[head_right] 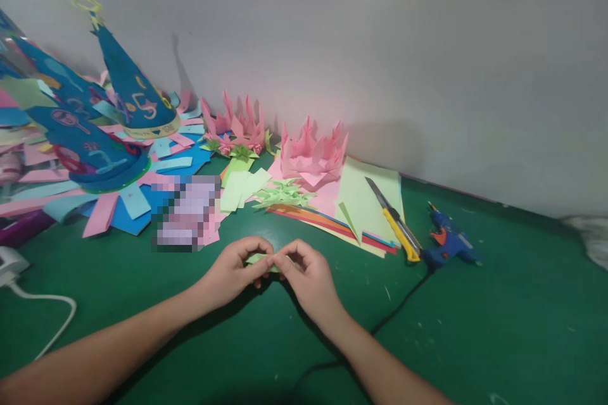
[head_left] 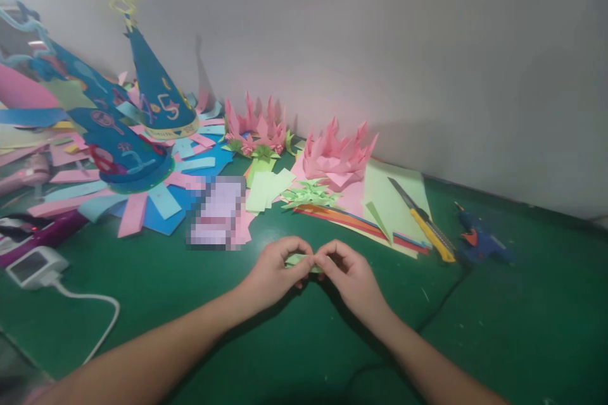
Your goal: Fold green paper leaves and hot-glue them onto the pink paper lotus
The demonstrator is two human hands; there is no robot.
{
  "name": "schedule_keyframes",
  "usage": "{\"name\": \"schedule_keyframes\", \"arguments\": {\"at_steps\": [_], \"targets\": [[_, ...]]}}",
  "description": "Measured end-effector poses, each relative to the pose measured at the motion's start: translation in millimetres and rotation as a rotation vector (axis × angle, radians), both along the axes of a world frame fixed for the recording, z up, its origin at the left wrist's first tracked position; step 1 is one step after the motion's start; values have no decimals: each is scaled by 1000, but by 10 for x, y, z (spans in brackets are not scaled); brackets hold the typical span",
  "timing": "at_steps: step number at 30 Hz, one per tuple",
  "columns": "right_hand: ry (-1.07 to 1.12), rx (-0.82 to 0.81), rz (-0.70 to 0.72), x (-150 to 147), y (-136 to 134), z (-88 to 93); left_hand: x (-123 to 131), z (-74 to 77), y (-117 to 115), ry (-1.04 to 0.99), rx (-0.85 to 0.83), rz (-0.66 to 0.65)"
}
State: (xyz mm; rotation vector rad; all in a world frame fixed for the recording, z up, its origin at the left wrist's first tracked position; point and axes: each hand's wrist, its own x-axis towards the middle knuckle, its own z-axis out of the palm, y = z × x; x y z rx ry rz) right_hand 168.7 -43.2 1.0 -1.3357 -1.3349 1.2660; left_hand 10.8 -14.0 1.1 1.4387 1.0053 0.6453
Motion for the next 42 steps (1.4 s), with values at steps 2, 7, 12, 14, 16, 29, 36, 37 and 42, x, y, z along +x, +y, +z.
{"name": "schedule_keyframes", "arguments": {"at_steps": [2, 7, 12, 14, 16, 29, 36, 37, 42], "targets": [[-14, 8, 2, 3, 4, 4, -12, 13, -1, 48, 87, -16], [-83, 51, 9, 14, -2, -1, -24, 34, 2, 78, 122, -53], [-184, 92, 33, 21, -11, -32, -32, -5, 36, 28, -2, -22], [-238, 117, 37, 20, -10, -41, -36, -11, 51, -36, -69, 20], [-286, 147, 45, 20, -7, -44, -43, -2, 61, -100, -120, 58], [-228, 178, 38, 32, -4, -31, 39, 54, 41, -409, -316, 191], [-256, 196, 42, 30, -6, -67, 20, 30, 48, -420, -268, 189], [-261, 200, 48, 32, -7, -62, 22, 29, 46, -426, -263, 191], [-171, 158, 47, 32, -2, 15, 42, 32, 38, -451, -307, 182]]}}
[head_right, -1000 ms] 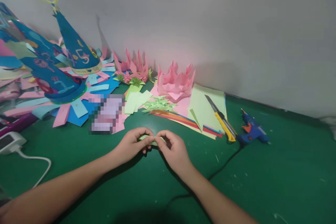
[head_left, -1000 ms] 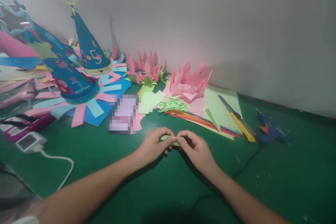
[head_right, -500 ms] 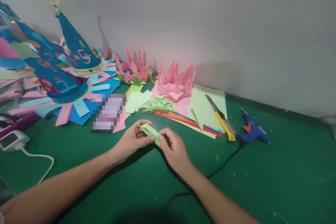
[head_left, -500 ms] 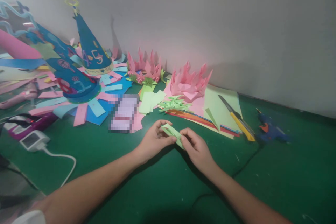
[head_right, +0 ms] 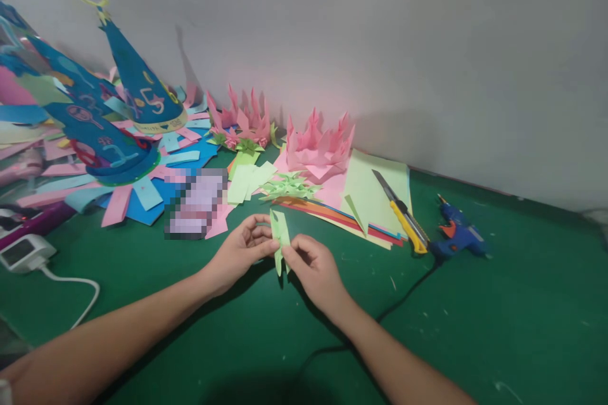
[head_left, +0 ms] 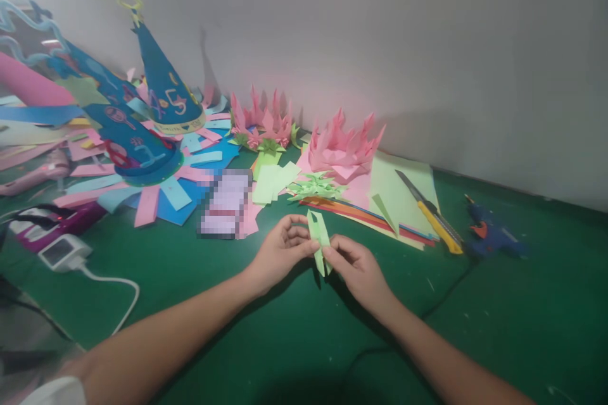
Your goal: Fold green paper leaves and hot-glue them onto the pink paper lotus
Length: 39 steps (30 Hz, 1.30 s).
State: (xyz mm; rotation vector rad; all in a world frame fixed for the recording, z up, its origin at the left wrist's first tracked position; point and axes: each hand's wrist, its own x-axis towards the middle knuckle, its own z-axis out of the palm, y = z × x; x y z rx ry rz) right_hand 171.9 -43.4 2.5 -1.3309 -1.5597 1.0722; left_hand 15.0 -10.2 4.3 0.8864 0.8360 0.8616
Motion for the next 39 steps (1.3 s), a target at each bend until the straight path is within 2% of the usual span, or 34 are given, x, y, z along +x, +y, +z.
{"name": "schedule_keyframes", "arguments": {"at_steps": [7, 14, 26, 33, 36, 39], "targets": [[54, -61, -16, -1, 4, 12, 0, 19, -18, -29, -23, -23], [34, -53, -34, -19, 1, 40, -6, 39, -3, 41, -27, -33], [-58, -3, -20, -2, 4, -52, 30, 7, -53, 98, 118, -70], [-49, 14, 25, -13, -18, -37, 2, 49, -44, 99, 3, -54], [-68, 29, 61, -28, -24, -43, -17, 49, -24, 116, 41, -53], [62, -7, 20, -38, -17, -74, -24, 48, -17, 139, 120, -46]]}}
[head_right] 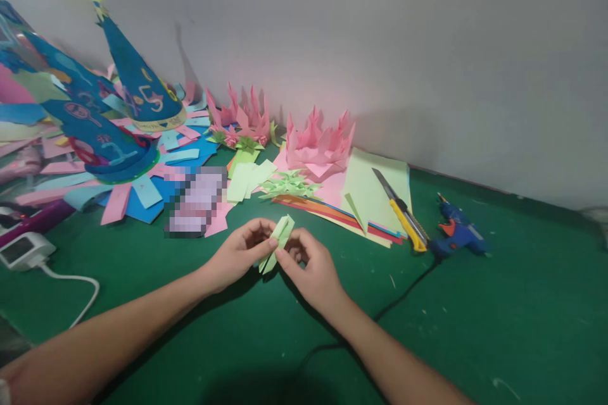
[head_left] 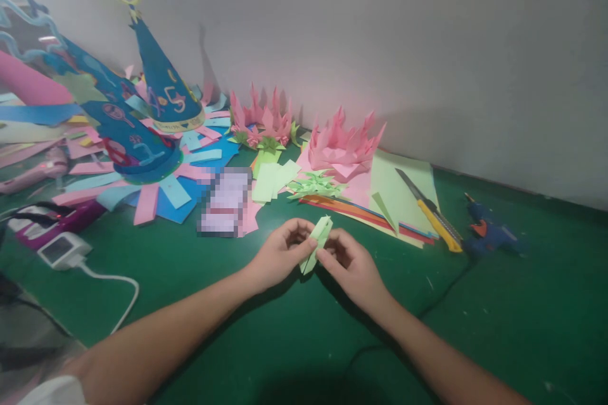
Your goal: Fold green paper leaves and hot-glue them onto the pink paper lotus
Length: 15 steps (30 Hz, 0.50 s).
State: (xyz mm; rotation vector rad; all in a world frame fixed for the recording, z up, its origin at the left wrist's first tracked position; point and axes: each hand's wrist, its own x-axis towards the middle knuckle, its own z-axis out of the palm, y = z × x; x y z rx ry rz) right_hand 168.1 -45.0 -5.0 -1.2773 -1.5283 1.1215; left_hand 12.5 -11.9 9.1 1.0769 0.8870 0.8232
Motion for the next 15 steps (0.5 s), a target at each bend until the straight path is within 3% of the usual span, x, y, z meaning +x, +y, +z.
{"name": "schedule_keyframes", "arguments": {"at_steps": [3, 6, 15], "targets": [[185, -28, -62, 8, 17, -42, -2, -5, -7, -31, -24, -80], [221, -28, -100, 32, 31, -58, -3, -29, -7, -48, -97, -146], [203, -20, -146, 63, 49, -19, -19, -59, 42, 80, -38, -87]]}}
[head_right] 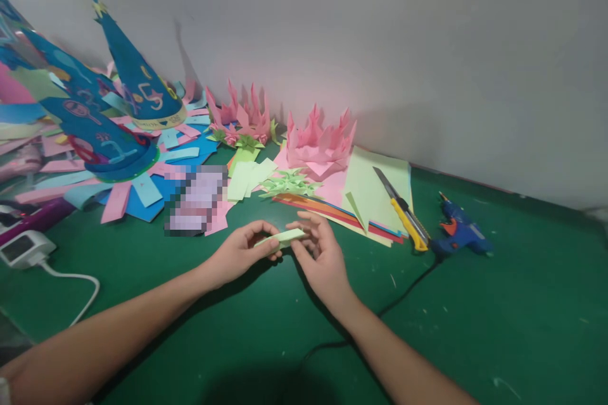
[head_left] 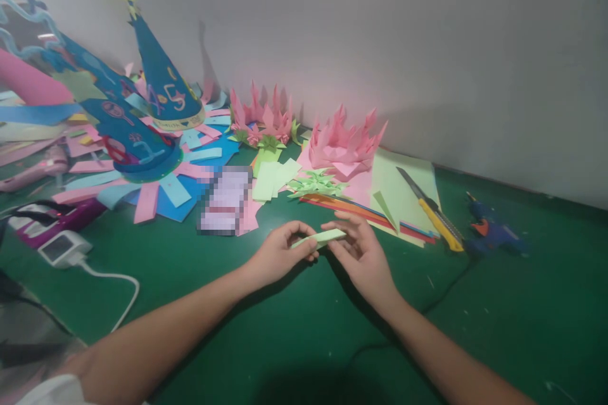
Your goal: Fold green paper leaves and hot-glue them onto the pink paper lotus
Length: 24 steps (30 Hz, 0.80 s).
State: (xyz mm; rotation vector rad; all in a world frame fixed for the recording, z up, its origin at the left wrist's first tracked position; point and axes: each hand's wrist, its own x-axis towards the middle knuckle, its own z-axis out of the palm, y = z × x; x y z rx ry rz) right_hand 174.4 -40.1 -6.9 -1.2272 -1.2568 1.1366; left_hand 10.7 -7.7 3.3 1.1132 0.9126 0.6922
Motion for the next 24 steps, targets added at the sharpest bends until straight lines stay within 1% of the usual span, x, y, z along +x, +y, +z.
{"name": "schedule_keyframes", "arguments": {"at_steps": [3, 6, 11, 17, 24], "targets": [[34, 15, -22, 1, 9, -17, 1, 2, -2, 22, 18, 11], [35, 4, -9, -5, 7, -9, -5, -9, -1, 54, 56, 13], [-105, 51, -1, -20, -17, 48, -22, -3, -12, 141, 113, -6], [-225, 95, 2, -13, -44, 61, -16, -4, -30, 135, 91, -13], [-221, 80, 31, -15, -50, 29, -12, -6, -23, 126, 60, -14]]}}
